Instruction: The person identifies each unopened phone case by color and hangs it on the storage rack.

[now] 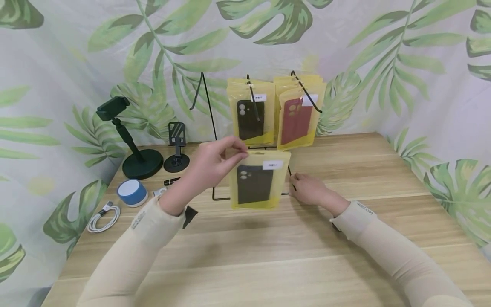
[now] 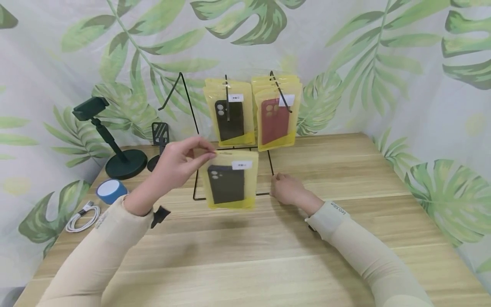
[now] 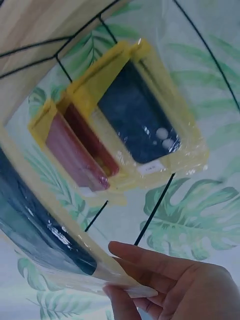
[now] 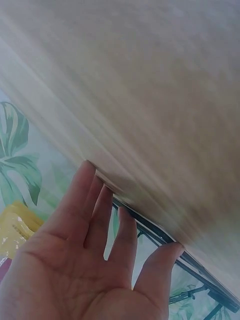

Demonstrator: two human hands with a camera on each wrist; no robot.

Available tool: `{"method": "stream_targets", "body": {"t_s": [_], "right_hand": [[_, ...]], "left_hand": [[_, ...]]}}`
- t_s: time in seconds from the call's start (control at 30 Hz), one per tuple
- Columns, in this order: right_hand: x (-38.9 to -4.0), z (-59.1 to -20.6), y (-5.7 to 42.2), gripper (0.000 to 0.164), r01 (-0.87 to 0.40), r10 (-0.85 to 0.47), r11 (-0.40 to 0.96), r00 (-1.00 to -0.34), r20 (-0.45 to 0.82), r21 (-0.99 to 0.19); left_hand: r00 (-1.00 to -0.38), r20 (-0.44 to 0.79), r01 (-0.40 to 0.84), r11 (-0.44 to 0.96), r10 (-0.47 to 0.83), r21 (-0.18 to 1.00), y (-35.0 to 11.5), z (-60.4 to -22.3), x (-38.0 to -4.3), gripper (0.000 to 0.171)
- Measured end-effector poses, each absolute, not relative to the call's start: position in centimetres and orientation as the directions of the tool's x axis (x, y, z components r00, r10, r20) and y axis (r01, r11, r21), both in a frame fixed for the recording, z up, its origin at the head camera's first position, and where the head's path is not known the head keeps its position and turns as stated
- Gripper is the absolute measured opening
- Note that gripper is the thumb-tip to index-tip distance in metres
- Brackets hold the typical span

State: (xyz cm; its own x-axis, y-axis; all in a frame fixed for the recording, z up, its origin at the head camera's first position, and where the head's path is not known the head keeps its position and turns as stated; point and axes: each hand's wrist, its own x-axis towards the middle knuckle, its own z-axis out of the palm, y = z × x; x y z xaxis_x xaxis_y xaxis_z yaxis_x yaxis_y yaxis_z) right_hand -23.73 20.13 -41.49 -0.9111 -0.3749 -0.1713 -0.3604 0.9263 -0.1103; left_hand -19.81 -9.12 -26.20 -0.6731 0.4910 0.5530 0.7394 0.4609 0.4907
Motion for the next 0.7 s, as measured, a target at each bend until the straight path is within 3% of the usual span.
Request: {"method": "stream_targets", "body": {"t_s": [0.37, 0.7], "right_hand": [[-23.7, -41.4, 20.0, 0.056, -0.378, -0.390, 0.921, -0.906, -0.165, -0.098], [-23.7, -41.5, 20.1, 0.056, -0.382, -0.390, 0.920, -0.910, -0.141, -0.086]], "left_hand": [[-0.719, 0.572, 0.694, 0.394, 0.394, 0.602, -6.9, -23.9, -22.8, 0.009], [-0.793, 0.506, 0.609, 0.442, 0.340, 0.658, -7.1, -23.8, -24.9, 0.012]]}}
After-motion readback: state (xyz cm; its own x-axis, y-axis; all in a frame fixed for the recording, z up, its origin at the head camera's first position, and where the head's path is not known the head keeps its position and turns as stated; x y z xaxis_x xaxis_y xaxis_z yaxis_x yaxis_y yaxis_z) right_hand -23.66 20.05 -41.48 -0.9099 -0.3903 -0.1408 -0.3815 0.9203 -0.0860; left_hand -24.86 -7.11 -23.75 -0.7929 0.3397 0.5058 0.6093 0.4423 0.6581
